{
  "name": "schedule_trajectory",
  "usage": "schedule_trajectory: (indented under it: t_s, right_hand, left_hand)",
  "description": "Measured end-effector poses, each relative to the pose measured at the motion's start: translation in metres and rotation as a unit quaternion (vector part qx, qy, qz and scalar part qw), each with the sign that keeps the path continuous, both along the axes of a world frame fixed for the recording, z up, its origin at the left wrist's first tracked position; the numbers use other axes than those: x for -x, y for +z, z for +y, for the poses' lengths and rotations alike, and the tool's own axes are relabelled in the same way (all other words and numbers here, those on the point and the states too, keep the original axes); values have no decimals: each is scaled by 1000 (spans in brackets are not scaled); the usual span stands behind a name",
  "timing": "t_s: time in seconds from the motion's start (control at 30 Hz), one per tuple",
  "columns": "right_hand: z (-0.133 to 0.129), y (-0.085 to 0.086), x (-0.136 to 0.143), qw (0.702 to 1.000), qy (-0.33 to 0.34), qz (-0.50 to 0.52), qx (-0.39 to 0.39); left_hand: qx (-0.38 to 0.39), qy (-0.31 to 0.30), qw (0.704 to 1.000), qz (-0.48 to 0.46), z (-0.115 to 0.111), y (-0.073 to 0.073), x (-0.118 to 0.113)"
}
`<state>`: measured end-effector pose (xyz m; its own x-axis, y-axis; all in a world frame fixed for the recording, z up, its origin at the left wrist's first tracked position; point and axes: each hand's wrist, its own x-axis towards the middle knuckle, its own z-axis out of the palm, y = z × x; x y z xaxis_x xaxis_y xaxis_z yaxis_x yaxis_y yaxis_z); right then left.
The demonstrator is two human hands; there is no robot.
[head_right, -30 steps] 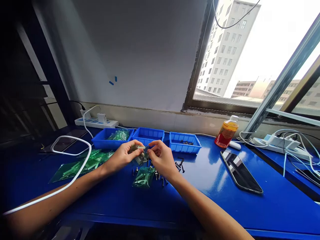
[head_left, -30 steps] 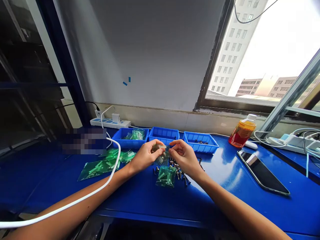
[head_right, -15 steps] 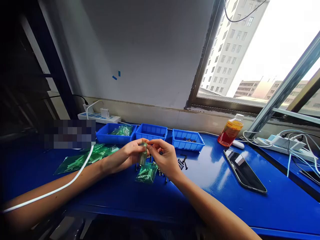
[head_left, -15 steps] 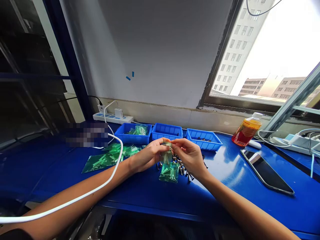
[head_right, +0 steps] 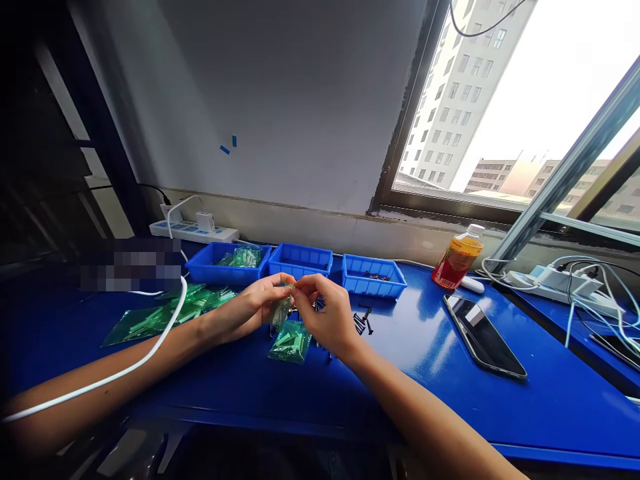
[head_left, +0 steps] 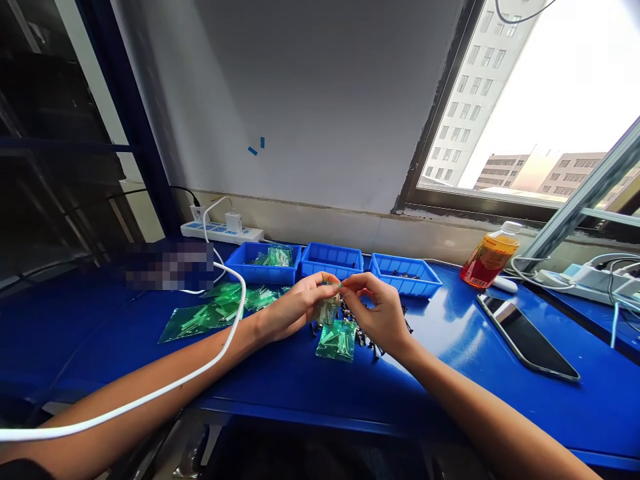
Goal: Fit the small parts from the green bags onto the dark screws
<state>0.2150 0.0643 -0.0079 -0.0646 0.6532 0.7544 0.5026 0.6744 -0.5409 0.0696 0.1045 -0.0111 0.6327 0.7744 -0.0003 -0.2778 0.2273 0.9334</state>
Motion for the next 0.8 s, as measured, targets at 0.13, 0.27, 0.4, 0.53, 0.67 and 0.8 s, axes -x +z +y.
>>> schedule_trajectory:
  t_s: [0.13,0.27,0.4,0.53,0.67,0.8]
  right_hand:
    - [0,-1,1,1000,-2,-1,4]
    - [-1,-3,-1,1000,6,-7,-10]
    - [-3,-3,-2,999,39,-23,-13]
    - [-4,-2,-3,998,51,-29,-5]
    - [-4,-2,-2,998,60,-11,5]
    - [-3,-6,-2,997,77,-2,6]
  left_hand:
    - [-14,-6,1000,-2,0,0,0]
    - [-19,-13,1000,6,-2,1,0]
    - [-29,-10,999,22,-4,2,1]
    - [-44,-7,999,28,-4,3,1]
    - [-53,12,998,27,-6,5,1]
    - [-52,22,998,35,-8,7,0]
